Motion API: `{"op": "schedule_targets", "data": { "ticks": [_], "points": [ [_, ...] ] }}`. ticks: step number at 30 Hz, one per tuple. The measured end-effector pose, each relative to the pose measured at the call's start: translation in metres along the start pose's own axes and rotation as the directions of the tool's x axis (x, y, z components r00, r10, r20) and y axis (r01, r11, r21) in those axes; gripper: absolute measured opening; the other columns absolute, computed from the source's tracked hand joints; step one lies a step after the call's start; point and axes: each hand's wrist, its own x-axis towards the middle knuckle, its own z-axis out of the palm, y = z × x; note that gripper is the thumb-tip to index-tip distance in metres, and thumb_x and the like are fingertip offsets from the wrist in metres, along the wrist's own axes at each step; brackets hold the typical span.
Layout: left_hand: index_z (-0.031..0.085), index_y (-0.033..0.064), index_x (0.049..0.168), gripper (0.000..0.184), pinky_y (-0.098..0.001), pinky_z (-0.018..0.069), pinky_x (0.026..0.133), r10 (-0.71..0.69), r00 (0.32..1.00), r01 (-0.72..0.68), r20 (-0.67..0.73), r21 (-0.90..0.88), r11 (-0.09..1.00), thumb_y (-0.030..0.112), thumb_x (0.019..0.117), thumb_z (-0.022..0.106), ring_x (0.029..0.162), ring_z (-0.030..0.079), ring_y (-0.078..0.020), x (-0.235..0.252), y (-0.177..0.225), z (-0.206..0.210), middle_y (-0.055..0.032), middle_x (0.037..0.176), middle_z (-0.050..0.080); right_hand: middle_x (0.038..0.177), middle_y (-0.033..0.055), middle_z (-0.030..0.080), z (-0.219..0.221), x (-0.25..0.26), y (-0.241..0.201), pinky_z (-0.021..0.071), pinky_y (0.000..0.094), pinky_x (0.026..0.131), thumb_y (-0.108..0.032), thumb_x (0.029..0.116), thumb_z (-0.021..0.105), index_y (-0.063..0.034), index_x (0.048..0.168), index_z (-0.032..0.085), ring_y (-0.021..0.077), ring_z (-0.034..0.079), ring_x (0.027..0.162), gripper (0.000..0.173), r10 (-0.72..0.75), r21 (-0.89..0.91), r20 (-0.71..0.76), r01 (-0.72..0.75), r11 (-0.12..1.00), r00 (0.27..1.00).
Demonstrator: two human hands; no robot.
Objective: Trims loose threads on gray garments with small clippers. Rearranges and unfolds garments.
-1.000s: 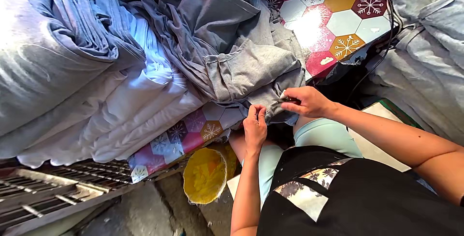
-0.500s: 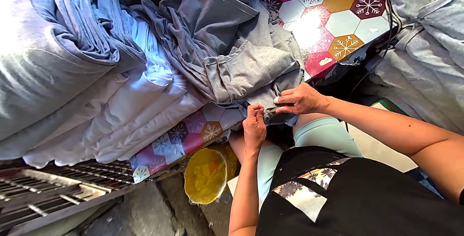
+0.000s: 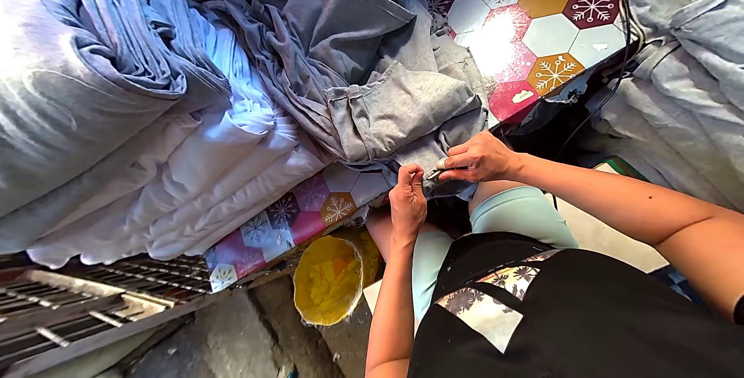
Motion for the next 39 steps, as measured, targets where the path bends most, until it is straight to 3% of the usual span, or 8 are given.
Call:
{"op": "schedule_targets", "data": {
  "ticks": [15,21,26,29,32,35,36,39],
  "points": [
    [0.060,0.0037,0.106,0.012,-0.0182,0.0499,0.064,-0.060,0.996,0.064,0.067,-0.060,0.996,0.012,0.1064,0.052,0.067,0.058,-0.0010,0.001,0.002,-0.004,0.0006,0.076,0.060,0.065,0.0055,0.062,0.002,0.012,0.003,0.0400,0.0387,0.043,-0.042,0.0989,0.060,-0.0082,0.096,0.080,0.0208,0.059,0.052,0.039,-0.010,0.029,0.094,0.007,1.000,0.996],
    [0.061,0.0048,0.104,0.011,-0.0169,0.0483,0.063,-0.111,0.992,0.117,0.067,-0.100,0.988,0.012,0.1062,0.052,0.065,0.056,0.0010,0.001,0.004,-0.003,0.0029,0.075,0.059,0.061,0.0049,0.058,-0.001,0.013,0.000,0.0374,0.0391,0.042,-0.037,0.0995,0.059,-0.0083,0.086,0.077,0.0210,0.057,0.049,0.036,-0.035,0.011,0.112,0.034,0.999,0.993],
    [0.059,0.0067,0.108,0.010,-0.0180,0.0509,0.069,-0.216,0.976,0.219,0.041,-0.196,0.956,0.012,0.1067,0.051,0.072,0.059,0.0020,-0.002,0.002,-0.001,0.0046,0.080,0.062,0.090,0.0073,0.071,0.009,-0.007,0.005,0.0549,0.0427,0.069,-0.044,0.0853,0.078,-0.0038,0.104,0.075,0.0182,0.067,0.079,0.044,0.329,0.334,0.166,-0.367,0.868,0.929],
    [0.058,0.0050,0.109,0.014,-0.0237,0.0560,0.076,-0.199,0.980,0.196,0.016,-0.262,0.945,0.008,0.1074,0.045,0.081,0.068,-0.0022,-0.011,-0.001,-0.014,0.0021,0.091,0.074,0.075,0.0023,0.064,0.018,-0.008,-0.009,0.0479,0.0249,0.061,-0.017,0.0857,0.081,-0.0023,0.091,0.070,0.0052,0.057,0.065,0.019,0.474,0.541,0.259,-0.533,0.651,0.842],
    [0.058,-0.0037,0.112,0.020,-0.0308,0.0577,0.076,-0.335,0.921,0.349,-0.200,0.039,0.936,0.007,0.1059,0.043,0.084,0.069,-0.0116,-0.035,-0.013,-0.066,-0.0051,0.092,0.071,0.070,-0.0033,0.061,0.010,-0.002,-0.022,0.0443,0.0154,0.058,-0.008,0.0929,0.071,-0.0028,0.088,0.068,-0.0022,0.052,0.060,0.007,0.539,0.649,0.290,-0.576,0.497,0.791],
    [0.065,-0.0124,0.116,0.044,-0.0613,0.0467,0.098,-0.587,0.734,0.660,-0.342,0.562,0.499,0.025,0.1100,0.043,0.114,0.064,-0.0468,-0.054,-0.024,-0.112,-0.0306,0.116,0.067,0.070,-0.0080,0.059,0.003,0.002,-0.025,0.0428,0.0130,0.060,-0.005,0.0951,0.066,-0.0039,0.086,0.066,-0.0061,0.051,0.062,0.010,0.567,0.709,0.285,-0.568,0.417,0.773],
    [0.068,-0.0133,0.112,0.048,-0.0653,0.0419,0.102,-0.607,0.730,0.648,-0.312,0.599,0.471,0.030,0.1095,0.045,0.120,0.059,-0.0517,-0.057,-0.023,-0.114,-0.0340,0.121,0.065,0.071,-0.0084,0.060,0.003,0.004,-0.026,0.0446,0.0131,0.062,-0.005,0.0951,0.065,-0.0045,0.085,0.066,-0.0062,0.053,0.064,0.010,0.576,0.719,0.283,-0.567,0.402,0.767],
    [0.069,-0.0097,0.108,0.032,-0.0480,0.0507,0.101,-0.370,0.913,0.408,-0.172,0.329,0.852,0.020,0.0985,0.065,0.114,0.066,-0.0341,-0.055,-0.013,-0.080,-0.0239,0.115,0.069,0.072,-0.0074,0.062,0.004,0.008,-0.027,0.0464,0.0135,0.064,-0.002,0.0952,0.065,-0.0037,0.085,0.067,-0.0054,0.055,0.065,0.010,0.578,0.727,0.310,-0.579,0.368,0.755]
  ]
}}
